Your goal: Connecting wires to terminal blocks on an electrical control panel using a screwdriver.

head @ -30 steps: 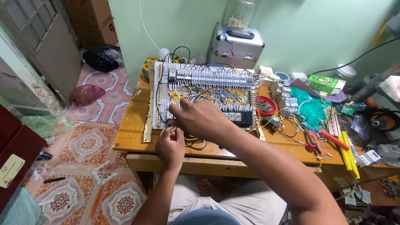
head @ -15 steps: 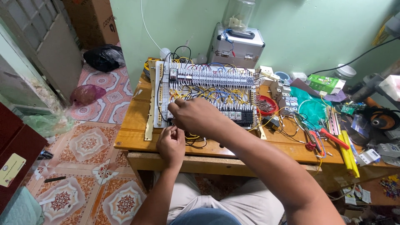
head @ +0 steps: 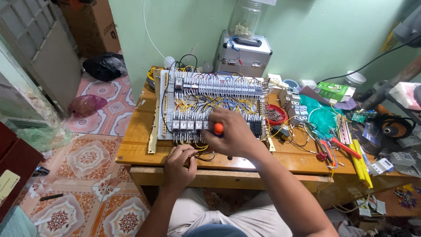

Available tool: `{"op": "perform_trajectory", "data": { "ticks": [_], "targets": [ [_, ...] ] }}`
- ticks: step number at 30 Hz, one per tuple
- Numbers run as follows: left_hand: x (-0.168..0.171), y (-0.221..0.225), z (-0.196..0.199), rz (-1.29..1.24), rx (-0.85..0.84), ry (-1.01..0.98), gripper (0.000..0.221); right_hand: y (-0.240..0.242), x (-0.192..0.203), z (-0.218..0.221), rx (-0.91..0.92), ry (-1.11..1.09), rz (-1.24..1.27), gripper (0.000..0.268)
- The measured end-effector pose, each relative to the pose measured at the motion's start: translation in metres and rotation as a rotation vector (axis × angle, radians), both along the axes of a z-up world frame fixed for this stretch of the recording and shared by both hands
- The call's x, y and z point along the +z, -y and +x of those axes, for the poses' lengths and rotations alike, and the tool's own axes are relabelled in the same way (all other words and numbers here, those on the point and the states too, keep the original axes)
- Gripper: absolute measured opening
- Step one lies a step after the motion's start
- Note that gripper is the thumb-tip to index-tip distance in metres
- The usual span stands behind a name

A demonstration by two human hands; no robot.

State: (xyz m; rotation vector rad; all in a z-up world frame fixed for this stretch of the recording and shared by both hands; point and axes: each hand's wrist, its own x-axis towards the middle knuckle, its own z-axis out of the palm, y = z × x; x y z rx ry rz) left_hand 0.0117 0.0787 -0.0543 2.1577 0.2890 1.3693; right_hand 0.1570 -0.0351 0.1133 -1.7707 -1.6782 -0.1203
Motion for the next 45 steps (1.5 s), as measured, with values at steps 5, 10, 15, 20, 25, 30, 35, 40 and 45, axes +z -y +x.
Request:
{"op": "perform_trajectory", "data": {
  "ticks": [5,10,15,20,25,30,35,40,45],
  "targets": [
    [-0.027,-0.006,0.010,0.050,-0.020,-0.006,0.013,0.024,-0.043,0.008,-0.008,-0.043,-0.220,0.019],
    [-0.019,-0.003,0.009,0.114,-0.001,0.058,0.021,0.040,-0.055,0.001,-0.056,0.090,-0.480,0.034],
    [-0.020,-0.004,0.010,0.143,-0.013,0.098,0.022,0.047,-0.080,0.011,-0.134,0.099,-0.284,0.010],
    [-0.023,-0.004,0.011,0.169,0.002,0.081,0.014,0.068,-0.100,0.025,-0.266,-0.035,-0.160,0.011],
    [-0.022,-0.002,0.012,0.168,0.010,0.079,0.006,0.083,-0.101,0.034,-0.368,-0.157,-0.113,0.008],
    [-0.030,-0.003,0.017,0.181,0.039,0.055,0.013,0.085,-0.101,0.040,-0.514,-0.207,-0.288,0.009],
    [-0.034,-0.003,0.022,0.191,0.096,0.015,0.014,0.081,-0.102,0.048,-0.555,-0.188,-0.374,0.012],
    [-0.027,0.010,0.025,0.214,0.272,-0.084,0.017,0.081,-0.101,0.051,-0.567,-0.141,-0.472,0.015],
    [-0.042,0.020,0.047,0.431,0.315,-0.128,0.008,0.088,-0.097,0.059,-0.628,-0.179,-0.478,0.015]
  ]
}}
